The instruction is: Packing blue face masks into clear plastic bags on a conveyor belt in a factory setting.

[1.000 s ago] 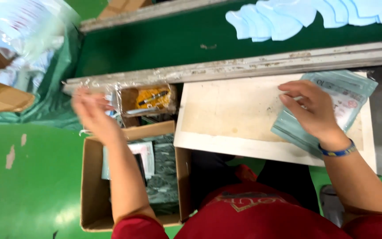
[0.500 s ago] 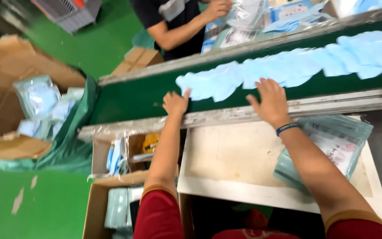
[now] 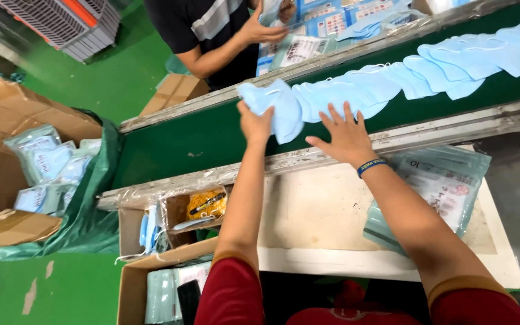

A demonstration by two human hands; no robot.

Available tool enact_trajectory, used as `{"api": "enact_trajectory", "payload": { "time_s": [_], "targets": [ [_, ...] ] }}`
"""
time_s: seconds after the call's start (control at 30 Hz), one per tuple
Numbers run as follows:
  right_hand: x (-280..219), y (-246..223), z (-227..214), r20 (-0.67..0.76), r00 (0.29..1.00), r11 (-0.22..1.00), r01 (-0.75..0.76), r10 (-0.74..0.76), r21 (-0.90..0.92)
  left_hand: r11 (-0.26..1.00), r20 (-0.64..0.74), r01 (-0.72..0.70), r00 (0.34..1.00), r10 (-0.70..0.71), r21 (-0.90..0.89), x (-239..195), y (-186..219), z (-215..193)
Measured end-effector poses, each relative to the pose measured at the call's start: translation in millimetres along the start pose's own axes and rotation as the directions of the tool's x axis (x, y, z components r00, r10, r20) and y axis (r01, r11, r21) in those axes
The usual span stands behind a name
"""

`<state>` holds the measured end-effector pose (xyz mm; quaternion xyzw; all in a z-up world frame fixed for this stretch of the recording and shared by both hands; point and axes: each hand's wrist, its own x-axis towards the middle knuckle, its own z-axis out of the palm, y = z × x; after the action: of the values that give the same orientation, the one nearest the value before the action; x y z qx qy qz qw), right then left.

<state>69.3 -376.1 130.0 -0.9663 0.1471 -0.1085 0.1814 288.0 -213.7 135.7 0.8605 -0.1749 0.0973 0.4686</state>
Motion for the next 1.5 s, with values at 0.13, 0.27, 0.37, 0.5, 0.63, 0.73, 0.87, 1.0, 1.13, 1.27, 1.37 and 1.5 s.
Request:
{"api": "enact_trajectory", "payload": {
  "time_s": [0.13,0.27,0.37,0.5,0.63,0.73,0.87,1.0,1.13,1.27,1.37,1.5],
  "targets": [
    [-17.1,-2.4,-0.1,-0.351,0.935,0.971,0.134,-0.057,0.2,0.987,-0.046,-0.111,0.993,0.107,-0.113,-76.0,45.2,-85.2],
    [-32.5,-14.1,51.3,-0.364,0.929,0.651,0.235,0.07,0.722,0.863,0.071,-0.288,0.935,0.346,-0.416,-155.6,65.0,-109.5],
    [-79.0,-50.3,67.6,-0.073,0.994,-0.141,0.084,0.082,0.986,0.813,0.154,-0.33,0.881,0.448,-0.479,-211.8,82.7,-128.7],
    [-135.9,-13.6,99.8,-0.05,0.994,-0.174,0.032,-0.097,0.984,0.929,0.308,-0.187,0.907,0.288,-0.318,-259.8,60.7,-150.8],
    [-166.6,-34.3,16.0,0.191,0.891,0.247,-0.093,-0.411,0.965,0.97,0.472,-0.211,0.848,0.243,-0.121,-268.0,16.3,-168.5],
    [-180.1,-53.1,6.8,0.318,0.824,0.484,-0.061,-0.469,0.873,0.873,0.43,-0.483,0.776,0.461,-0.064,-279.2,-2.2,-159.1],
    [-188.2,-62.1,55.9,0.233,0.914,0.753,0.107,-0.331,0.649,0.914,0.526,-0.382,0.753,0.394,-0.138,-292.7,-60.0,-120.2],
    [-197.6,-78.3,69.3,0.134,0.973,0.705,0.037,-0.186,0.708,0.928,0.385,-0.306,0.847,0.368,-0.214,-311.5,-94.4,-104.8],
    [-194.0,-62.3,92.7,-0.029,0.95,0.798,0.279,-0.312,0.534,0.938,0.388,-0.276,0.857,0.34,-0.211,-318.7,-79.9,-111.9],
    [-180.7,-53.4,89.8,-0.021,0.953,0.886,0.29,-0.303,0.36,0.923,0.396,-0.362,0.834,0.384,-0.132,-312.7,-77.9,-103.3],
    [-194.5,-68.8,65.2,0.179,0.962,0.924,0.13,-0.205,0.359,0.945,0.428,-0.301,0.843,0.326,-0.127,-333.4,-96.4,-94.1],
    [-194.9,-51.7,92.8,0.194,0.964,0.939,0.114,-0.183,0.324,0.924,0.448,-0.341,0.808,0.382,-0.173,-329.0,-110.3,-90.9]
  ]
}}
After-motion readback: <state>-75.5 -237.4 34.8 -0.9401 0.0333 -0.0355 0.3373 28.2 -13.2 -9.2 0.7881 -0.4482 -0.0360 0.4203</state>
